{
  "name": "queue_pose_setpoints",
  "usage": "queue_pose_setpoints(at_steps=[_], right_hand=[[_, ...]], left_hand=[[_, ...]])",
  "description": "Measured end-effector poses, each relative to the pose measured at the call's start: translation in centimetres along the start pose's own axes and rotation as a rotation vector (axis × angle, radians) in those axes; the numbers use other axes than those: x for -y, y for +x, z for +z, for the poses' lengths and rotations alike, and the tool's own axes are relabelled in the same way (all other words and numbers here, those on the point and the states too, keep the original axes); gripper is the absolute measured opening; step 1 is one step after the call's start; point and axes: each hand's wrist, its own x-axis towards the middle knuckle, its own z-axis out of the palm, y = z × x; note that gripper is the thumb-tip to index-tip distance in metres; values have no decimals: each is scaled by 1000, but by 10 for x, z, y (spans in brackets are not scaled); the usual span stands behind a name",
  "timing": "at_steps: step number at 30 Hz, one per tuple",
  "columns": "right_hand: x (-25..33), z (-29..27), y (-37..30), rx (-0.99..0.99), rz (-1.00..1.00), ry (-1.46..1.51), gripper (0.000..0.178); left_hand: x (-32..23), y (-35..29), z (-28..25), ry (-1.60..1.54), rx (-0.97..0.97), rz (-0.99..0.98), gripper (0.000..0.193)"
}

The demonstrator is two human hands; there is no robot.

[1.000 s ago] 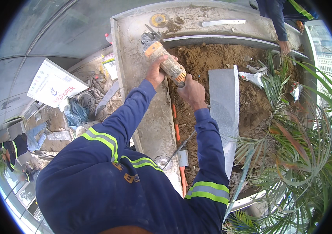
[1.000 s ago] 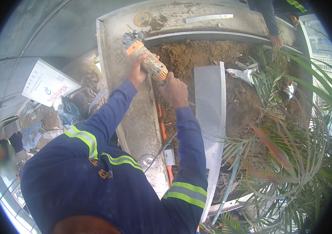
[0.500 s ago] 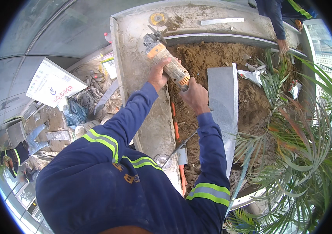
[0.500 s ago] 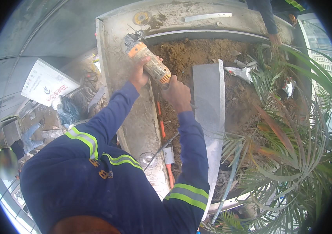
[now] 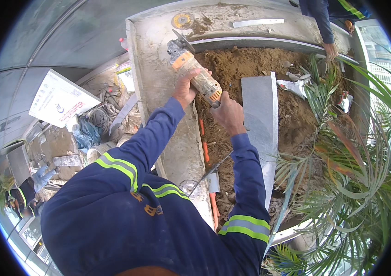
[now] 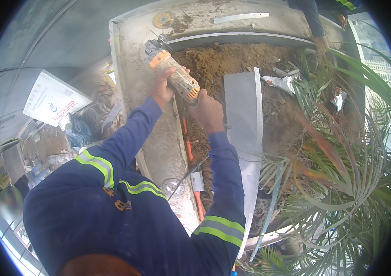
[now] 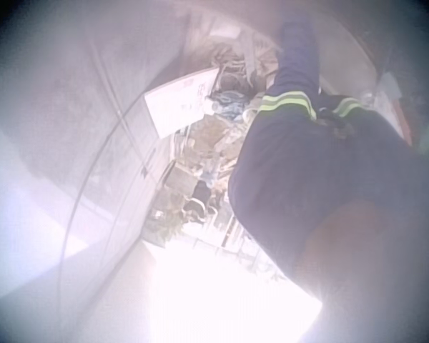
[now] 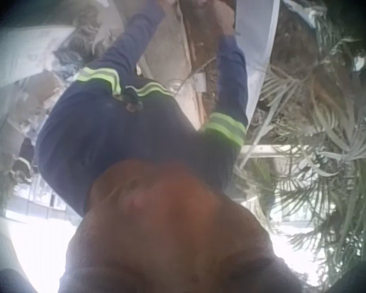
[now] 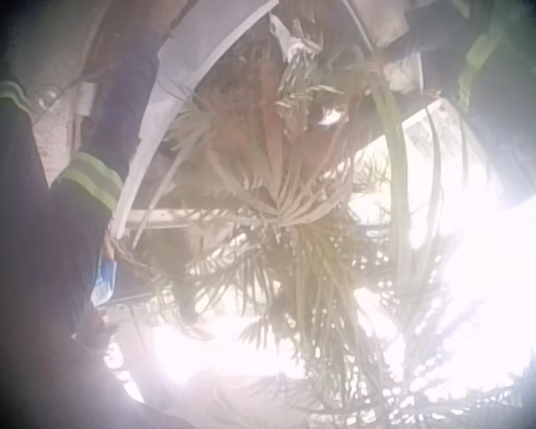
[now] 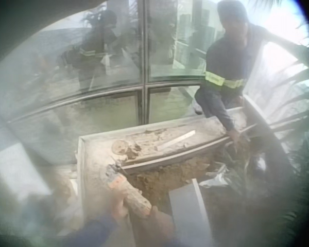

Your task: The person positions a long metal strip along the edge of a concrete planter, then uses an angle grinder to cut the strip. Another worker assists by holding the strip in place during the cut.

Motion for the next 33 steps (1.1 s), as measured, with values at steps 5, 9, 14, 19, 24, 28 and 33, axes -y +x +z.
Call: queue_pose_setpoints(at_steps=[5,9,14,19,24,28,33], right_hand=[[0,0,2,29,9,-13,39],[0,0,1,-25,-37,-55,30],[-1,3,2,-26,-35,-50,29],[-4,7,5,-16,-24,7,35],[-4,10,7,-14,-45,-3,33],[-4,11,9,-15,-43,5,34],[-2,11,14,8,-48,5,34]], left_hand=[[3,3,-7,-22,14,-6,42],[4,6,-11,30,23,-9,48],[4,7,-12,59,39,4,47],[2,7,-10,20,11,1,45],[1,11,-17,23,19,-2,44],[2,11,-16,58,22,11,45],[-1,15,-20,56,8,10,45]])
